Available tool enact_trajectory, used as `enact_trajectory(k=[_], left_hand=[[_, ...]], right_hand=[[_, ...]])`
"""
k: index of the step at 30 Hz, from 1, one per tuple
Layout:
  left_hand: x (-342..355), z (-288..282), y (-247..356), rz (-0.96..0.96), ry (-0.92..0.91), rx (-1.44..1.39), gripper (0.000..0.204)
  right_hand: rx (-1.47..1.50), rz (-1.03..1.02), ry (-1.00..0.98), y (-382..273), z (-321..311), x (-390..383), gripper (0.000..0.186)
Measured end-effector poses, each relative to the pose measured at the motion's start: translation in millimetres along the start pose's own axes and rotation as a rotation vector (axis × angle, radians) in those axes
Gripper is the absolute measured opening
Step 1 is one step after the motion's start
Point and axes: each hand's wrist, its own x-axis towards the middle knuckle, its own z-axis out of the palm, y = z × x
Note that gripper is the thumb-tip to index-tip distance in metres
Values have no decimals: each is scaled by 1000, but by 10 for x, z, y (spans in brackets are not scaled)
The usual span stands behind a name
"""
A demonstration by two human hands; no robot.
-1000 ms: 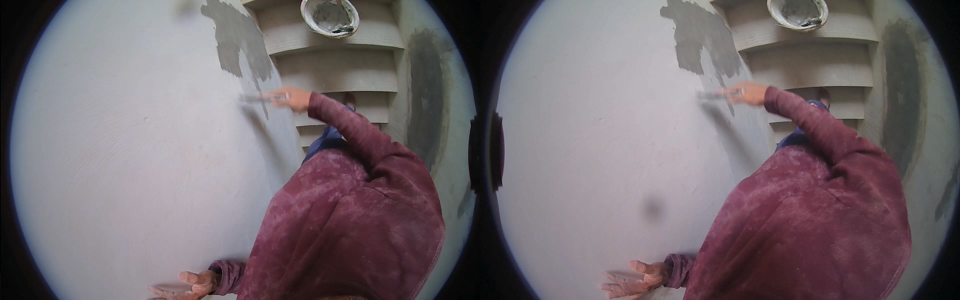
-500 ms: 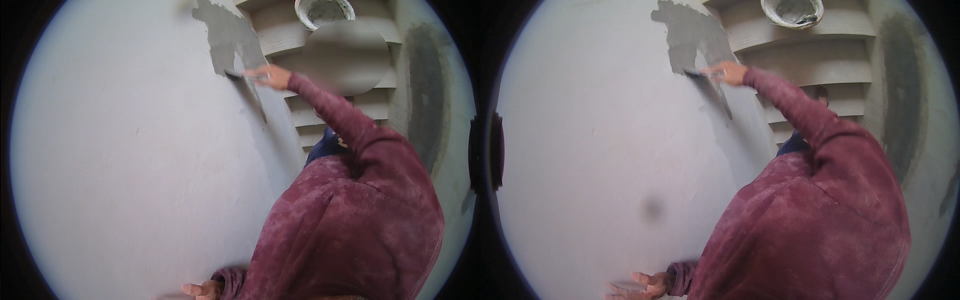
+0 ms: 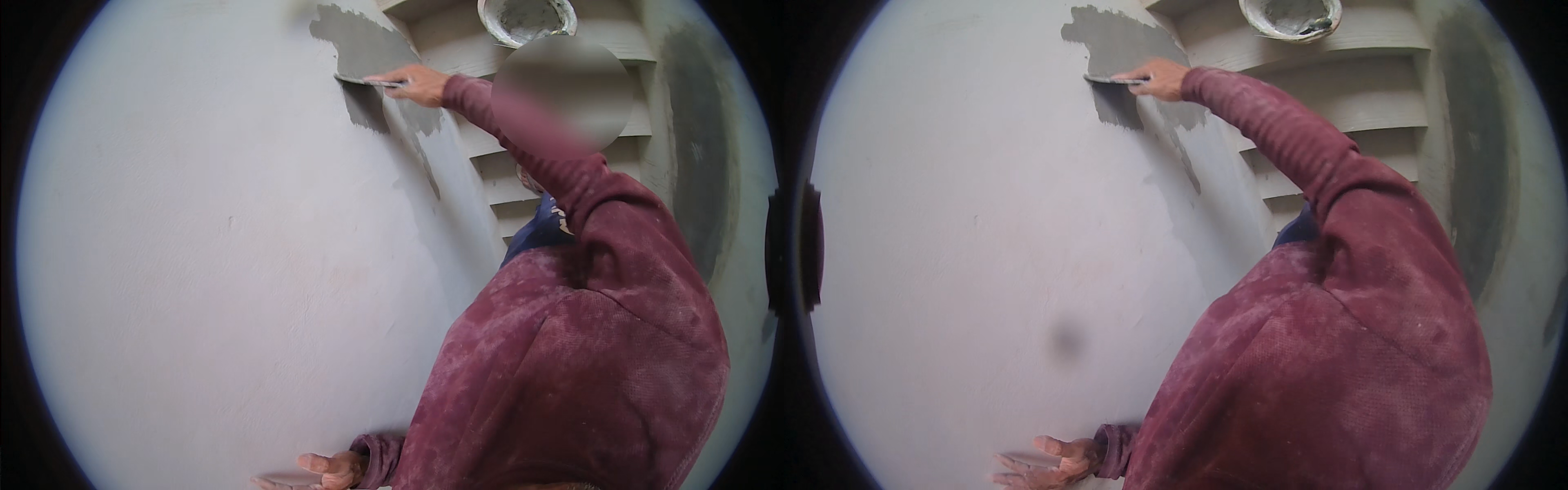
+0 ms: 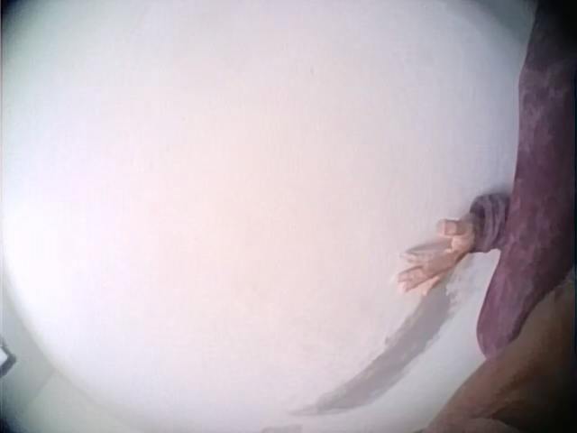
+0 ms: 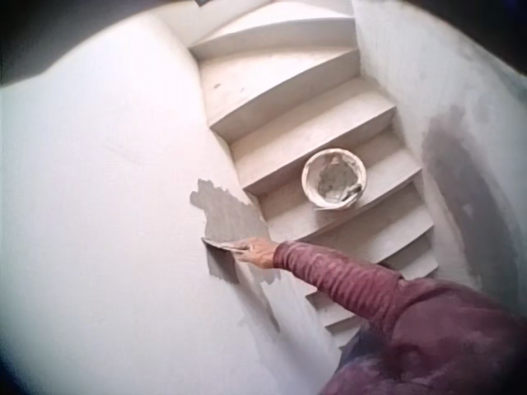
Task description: The person applies plaster to a curved wall beside a spiral staircase using a trowel and a bucket. They repeatedly scoop plaster from the bucket and spread it onto the wall surface, smoothing it with the trowel.
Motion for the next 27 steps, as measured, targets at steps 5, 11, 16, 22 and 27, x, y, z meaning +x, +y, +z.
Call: enact_trajectory(k=[5,11,16,22,27], left_hand=[[-40,-13,-125,95,-38,168,70],[32,-37,-185,200,-11,137,59],[34,-85,96,21,-81,179,69],[-73,-103,-22,-20,-53,135,72],[40,-39,-57,44,12,91,65]], right_hand=[[71,64,-218,-432,464,-949,47],[181,162,-213,-549,421,-1258,44],[65,227,142,-17,-48,-50,44],[45,68,-18,-40,-27,133,45],[97,71,-461,-472,351,-868,45]])
